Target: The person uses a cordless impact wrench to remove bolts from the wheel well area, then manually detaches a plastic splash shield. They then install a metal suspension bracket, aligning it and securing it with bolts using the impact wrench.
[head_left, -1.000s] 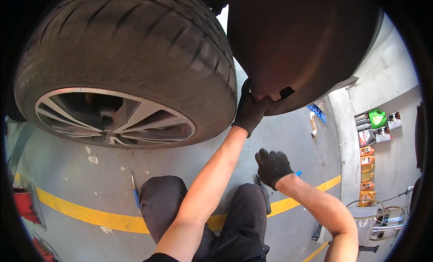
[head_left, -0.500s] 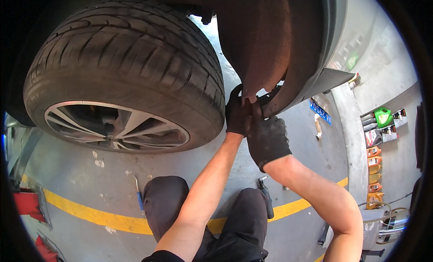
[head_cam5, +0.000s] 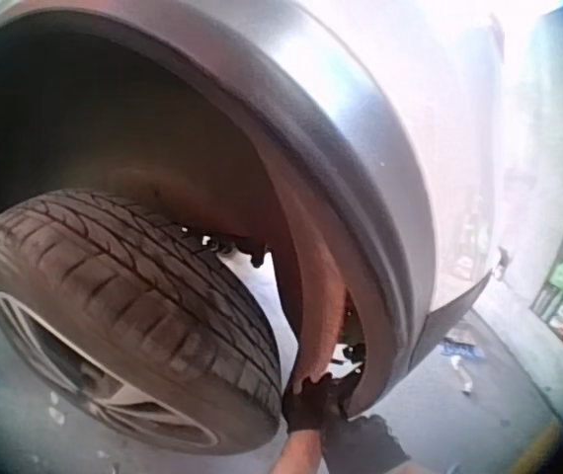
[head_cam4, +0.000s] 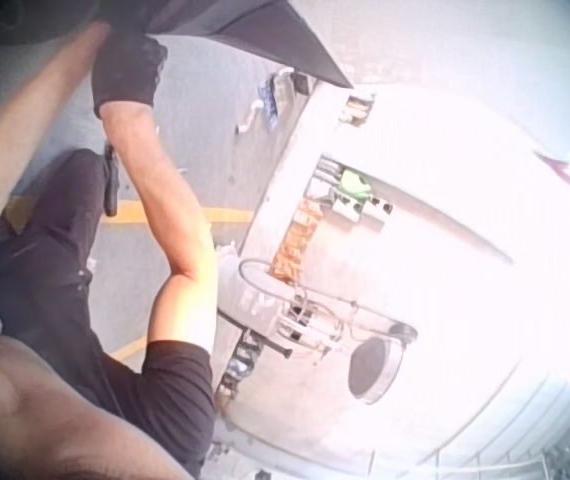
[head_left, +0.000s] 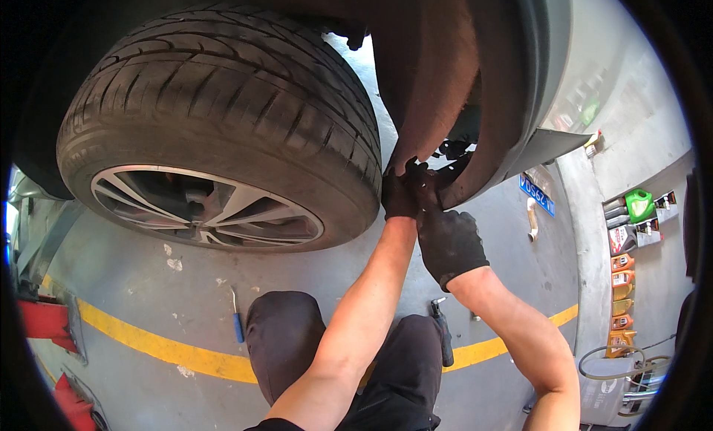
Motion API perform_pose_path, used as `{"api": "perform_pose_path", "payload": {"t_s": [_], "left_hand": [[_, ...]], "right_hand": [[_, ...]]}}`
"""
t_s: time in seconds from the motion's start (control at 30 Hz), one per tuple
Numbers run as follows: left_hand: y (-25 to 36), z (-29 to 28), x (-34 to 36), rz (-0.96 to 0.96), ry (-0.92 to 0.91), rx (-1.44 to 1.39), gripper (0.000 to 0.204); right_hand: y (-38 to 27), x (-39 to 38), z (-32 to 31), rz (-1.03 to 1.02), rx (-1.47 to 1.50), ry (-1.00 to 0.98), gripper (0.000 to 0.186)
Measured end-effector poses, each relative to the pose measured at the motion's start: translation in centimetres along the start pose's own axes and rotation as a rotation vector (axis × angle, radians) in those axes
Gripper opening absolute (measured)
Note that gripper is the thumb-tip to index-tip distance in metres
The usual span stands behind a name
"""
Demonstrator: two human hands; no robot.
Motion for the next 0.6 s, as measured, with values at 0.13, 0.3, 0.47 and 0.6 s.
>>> {"api": "perform_pose_path", "payload": {"t_s": [0.13,0.3,0.47,0.6], "left_hand": [[2.9,-0.5,-2.0,0.315,0.270,0.363,0.023],[1.2,-0.1,-1.6,0.062,0.208,-0.559,0.021],[0.4,-1.2,-1.9,-0.083,0.192,-0.644,0.030],[5.2,-1.6,-2.4,-0.476,0.132,-1.178,0.023]], "right_hand": [[0.6,-0.9,0.7,0.062,-0.025,0.005,0.007],[0.6,-1.0,1.3,0.040,0.030,0.097,0.011],[-0.1,-0.2,0.1,-0.052,0.050,0.074,0.007],[0.9,-0.7,1.3,0.029,0.098,-0.005,0.003]]}}
Point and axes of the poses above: each hand's wrist, its own x-axis towards the middle knuckle, its own z-axis out of the palm, y = z × x, the point moved 4 cm from there along x, towards the middle knuckle, and after that the axes turned 6 degrees about y, right-handed, at the moved point
